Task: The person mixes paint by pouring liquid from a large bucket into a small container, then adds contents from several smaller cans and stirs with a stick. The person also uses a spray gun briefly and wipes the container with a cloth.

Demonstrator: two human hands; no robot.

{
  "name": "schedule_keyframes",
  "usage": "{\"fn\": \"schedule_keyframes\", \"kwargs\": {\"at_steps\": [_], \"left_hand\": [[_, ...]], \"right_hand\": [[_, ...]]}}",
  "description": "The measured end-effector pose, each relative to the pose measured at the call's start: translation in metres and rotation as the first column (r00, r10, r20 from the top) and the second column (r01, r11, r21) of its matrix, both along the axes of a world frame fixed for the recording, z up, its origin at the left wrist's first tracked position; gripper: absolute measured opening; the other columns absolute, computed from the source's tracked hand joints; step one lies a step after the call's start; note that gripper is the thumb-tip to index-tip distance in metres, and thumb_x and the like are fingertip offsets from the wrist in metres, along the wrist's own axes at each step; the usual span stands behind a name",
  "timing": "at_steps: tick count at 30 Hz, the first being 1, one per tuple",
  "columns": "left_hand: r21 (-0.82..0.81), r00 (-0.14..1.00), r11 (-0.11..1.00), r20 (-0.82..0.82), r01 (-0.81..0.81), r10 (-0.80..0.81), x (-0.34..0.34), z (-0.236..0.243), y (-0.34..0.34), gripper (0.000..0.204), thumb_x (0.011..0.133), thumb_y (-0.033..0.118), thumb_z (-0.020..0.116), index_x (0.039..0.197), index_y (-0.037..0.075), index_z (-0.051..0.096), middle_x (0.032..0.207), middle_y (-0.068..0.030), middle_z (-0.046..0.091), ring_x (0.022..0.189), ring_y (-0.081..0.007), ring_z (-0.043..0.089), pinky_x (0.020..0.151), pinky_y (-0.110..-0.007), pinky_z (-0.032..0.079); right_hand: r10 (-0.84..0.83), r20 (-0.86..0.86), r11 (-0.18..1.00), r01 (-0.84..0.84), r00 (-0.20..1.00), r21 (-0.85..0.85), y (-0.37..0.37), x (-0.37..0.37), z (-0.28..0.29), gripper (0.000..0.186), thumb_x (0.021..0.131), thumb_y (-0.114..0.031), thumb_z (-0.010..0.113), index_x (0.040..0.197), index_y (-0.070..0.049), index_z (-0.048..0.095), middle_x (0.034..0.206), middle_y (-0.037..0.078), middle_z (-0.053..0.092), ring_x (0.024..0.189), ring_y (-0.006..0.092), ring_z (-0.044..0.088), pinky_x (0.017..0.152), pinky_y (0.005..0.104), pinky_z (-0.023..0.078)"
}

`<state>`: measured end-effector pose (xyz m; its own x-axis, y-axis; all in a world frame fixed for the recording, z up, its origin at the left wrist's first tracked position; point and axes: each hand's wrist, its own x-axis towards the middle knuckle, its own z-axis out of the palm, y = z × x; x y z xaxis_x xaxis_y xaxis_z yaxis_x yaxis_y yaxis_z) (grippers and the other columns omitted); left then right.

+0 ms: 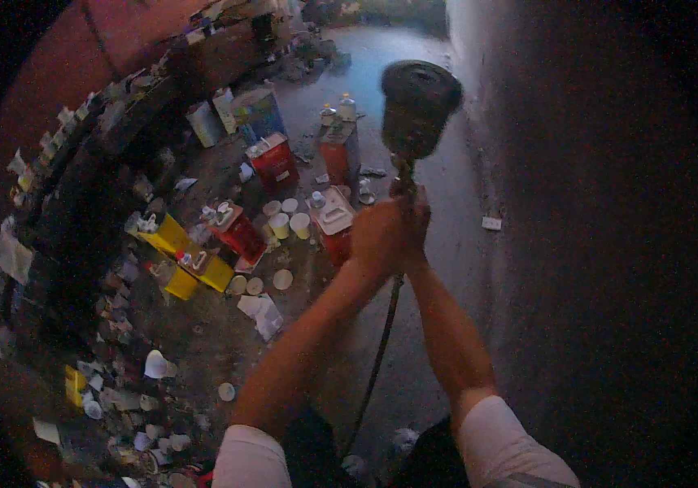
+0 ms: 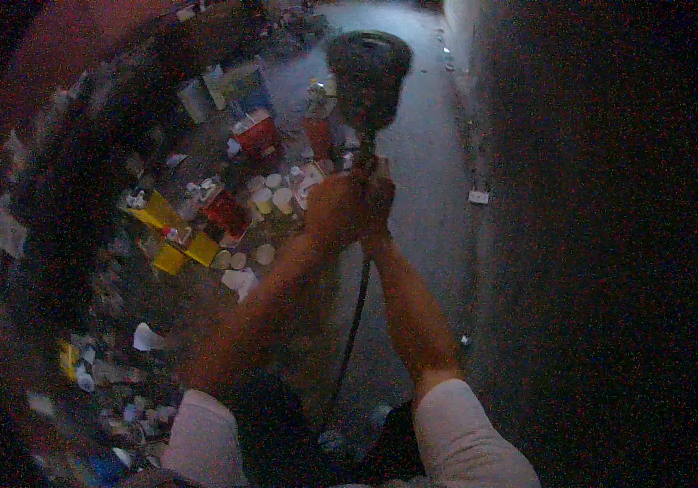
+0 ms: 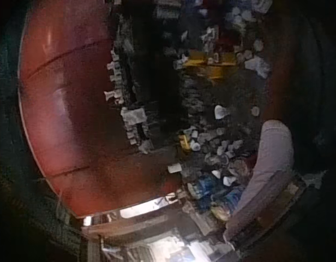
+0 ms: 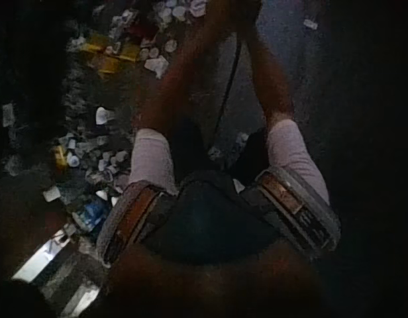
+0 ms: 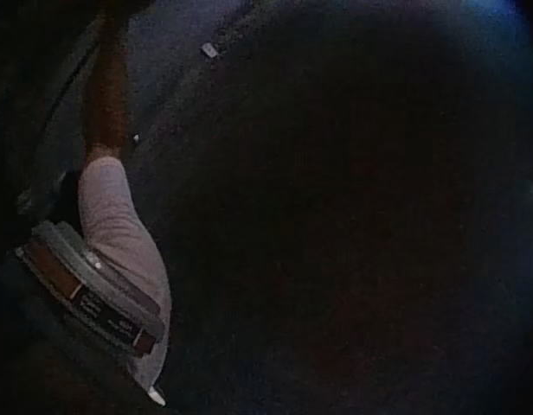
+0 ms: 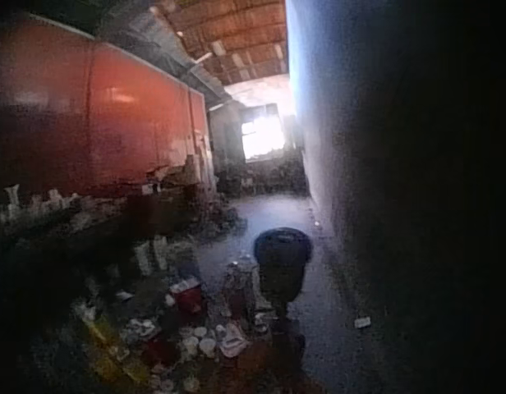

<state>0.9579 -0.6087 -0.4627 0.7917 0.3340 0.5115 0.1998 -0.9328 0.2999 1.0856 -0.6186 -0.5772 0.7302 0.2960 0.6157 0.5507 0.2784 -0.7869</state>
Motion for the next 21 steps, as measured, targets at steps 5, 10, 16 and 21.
{"fn": "schedule_keyframes", "kwargs": {"at_steps": [5, 10, 16, 21], "left_hand": [[-0.362, 0.928, 0.932, 0.355, 0.028, 0.110, 0.000, -0.021, -0.044, 0.042, 0.095, 0.045, 0.065, 0.096, 0.003, 0.067, 0.086, -0.0186, 0.069, 0.077, -0.0385, 0.070, 0.066, -0.046, 0.054], [-0.495, 0.852, 0.859, 0.499, 0.131, 0.158, 0.001, -0.031, -0.050, 0.038, 0.094, 0.038, 0.069, 0.098, 0.000, 0.066, 0.089, -0.0190, 0.070, 0.077, -0.0347, 0.071, 0.070, -0.044, 0.055], [-0.734, 0.889, 0.665, 0.388, 0.137, 0.245, -0.010, -0.027, -0.034, 0.037, 0.094, 0.036, 0.069, 0.099, 0.000, 0.068, 0.090, -0.0155, 0.074, 0.082, -0.0303, 0.073, 0.075, -0.041, 0.056], [-0.727, 0.910, 0.682, 0.332, 0.078, 0.249, -0.021, -0.019, -0.014, 0.036, 0.094, 0.035, 0.067, 0.098, 0.000, 0.069, 0.089, -0.0158, 0.074, 0.081, -0.0301, 0.073, 0.077, -0.041, 0.056]], "right_hand": [[0.486, -0.125, 0.770, -0.356, 0.865, 0.530, -0.018, 0.006, -0.005, 0.048, 0.101, -0.048, 0.056, 0.122, -0.005, 0.058, 0.099, 0.005, 0.068, 0.089, 0.0162, 0.066, 0.081, 0.0329, 0.054], [0.664, -0.390, 0.677, -0.293, 0.637, 0.675, -0.025, 0.004, 0.003, 0.044, 0.101, -0.046, 0.058, 0.119, -0.006, 0.061, 0.105, 0.004, 0.069, 0.091, 0.0106, 0.064, 0.082, 0.0283, 0.051], [0.507, -0.290, 0.844, -0.399, 0.812, 0.360, -0.031, -0.005, 0.010, 0.035, 0.098, -0.039, 0.064, 0.109, -0.005, 0.064, 0.095, 0.004, 0.069, 0.081, 0.0121, 0.063, 0.075, 0.0302, 0.051], [0.250, -0.186, 0.967, -0.237, 0.950, 0.091, -0.018, -0.014, 0.027, 0.029, 0.096, -0.032, 0.069, 0.101, -0.004, 0.068, 0.087, 0.004, 0.070, 0.072, 0.0133, 0.063, 0.069, 0.0317, 0.052]]}}
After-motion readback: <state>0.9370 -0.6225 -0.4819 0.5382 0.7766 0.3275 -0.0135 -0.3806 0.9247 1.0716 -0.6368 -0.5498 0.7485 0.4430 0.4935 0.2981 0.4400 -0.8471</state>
